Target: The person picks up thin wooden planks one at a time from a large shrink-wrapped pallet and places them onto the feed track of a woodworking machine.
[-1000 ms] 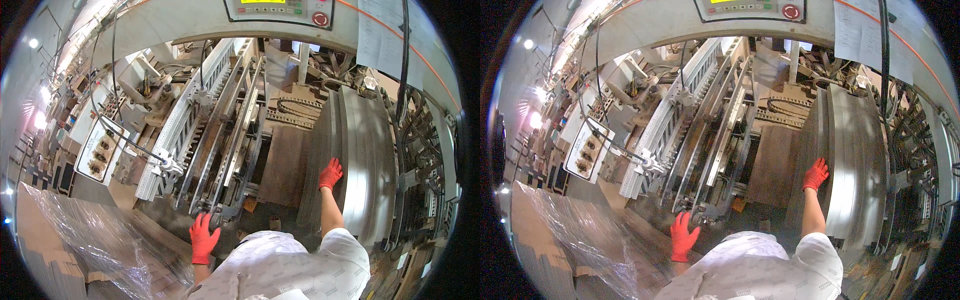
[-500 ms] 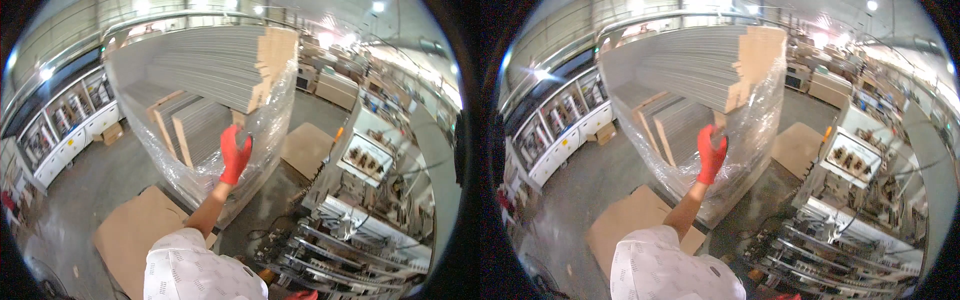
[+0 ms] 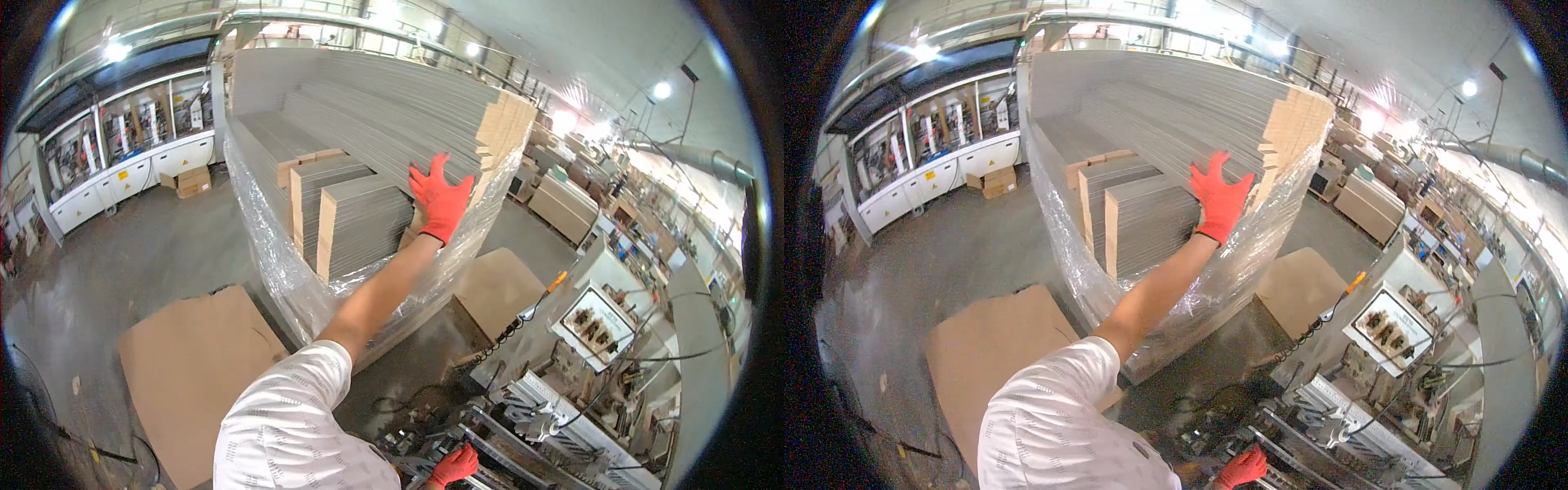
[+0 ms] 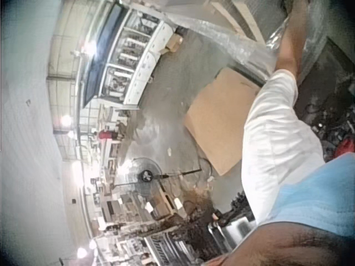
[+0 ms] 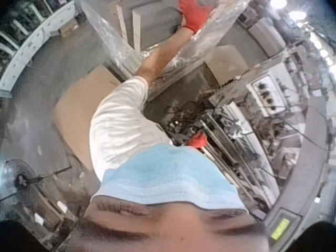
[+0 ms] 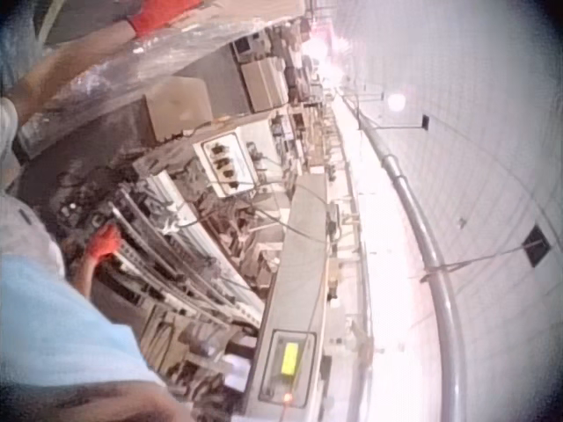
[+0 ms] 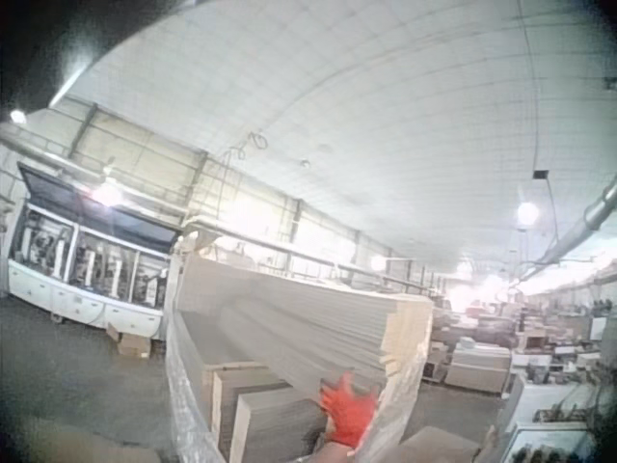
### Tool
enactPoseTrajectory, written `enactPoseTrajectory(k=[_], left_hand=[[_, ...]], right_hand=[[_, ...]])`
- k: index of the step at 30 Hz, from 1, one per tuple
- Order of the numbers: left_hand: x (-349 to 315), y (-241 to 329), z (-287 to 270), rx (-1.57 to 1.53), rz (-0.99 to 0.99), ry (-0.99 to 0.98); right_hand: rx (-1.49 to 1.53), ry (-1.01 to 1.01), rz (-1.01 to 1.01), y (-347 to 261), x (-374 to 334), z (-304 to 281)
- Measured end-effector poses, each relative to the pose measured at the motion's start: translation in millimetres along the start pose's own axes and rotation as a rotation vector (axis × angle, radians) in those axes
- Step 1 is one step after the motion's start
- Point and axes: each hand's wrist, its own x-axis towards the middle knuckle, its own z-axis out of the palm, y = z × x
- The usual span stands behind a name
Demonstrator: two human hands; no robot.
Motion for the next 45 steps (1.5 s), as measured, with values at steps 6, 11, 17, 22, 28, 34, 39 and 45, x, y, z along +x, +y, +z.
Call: enactPoseTrajectory(k=[6, 11, 17, 22, 28, 34, 39, 45], left_hand=[[45.8, -21.6, -55.5, -1.034, -0.455, 0.209], [30.9, -32.8, -111.5, -1.168, -0.671, -0.204], [-175.7, 72.8, -156.0, -0.891, -0.408, -0.273], [-188.7, 70.8, -166.7, -1.348, -0.738, -0.444], [-195.1, 11.7, -166.9, -1.344, -0.778, -0.398], [-257.2, -187.9, -189.8, -0.938, -0.886, -0.410], [-276.4, -336.7, -179.2, -0.539, -0.971, -0.521], [-283.4, -324.9, -152.8, -0.586, -1.064, -0.927]], right_hand=[[0.014, 0.032, -0.065, 4.5, 0.6, -4.2], [0.199, 0.062, 0.058, -23.8, 10.5, 0.2], [0.929, -0.214, 0.039, -134.7, 71.9, -35.5], [1.630, -0.108, 0.231, -176.3, 80.7, -75.2], [1.486, 0.514, 0.798, -100.5, 74.2, -106.5], [1.464, 0.658, 1.033, 59.5, 65.2, -97.6], [0.862, 0.531, 1.253, 140.9, 81.3, -20.3], [0.586, 0.543, 1.127, 155.6, 123.1, 28.0]])
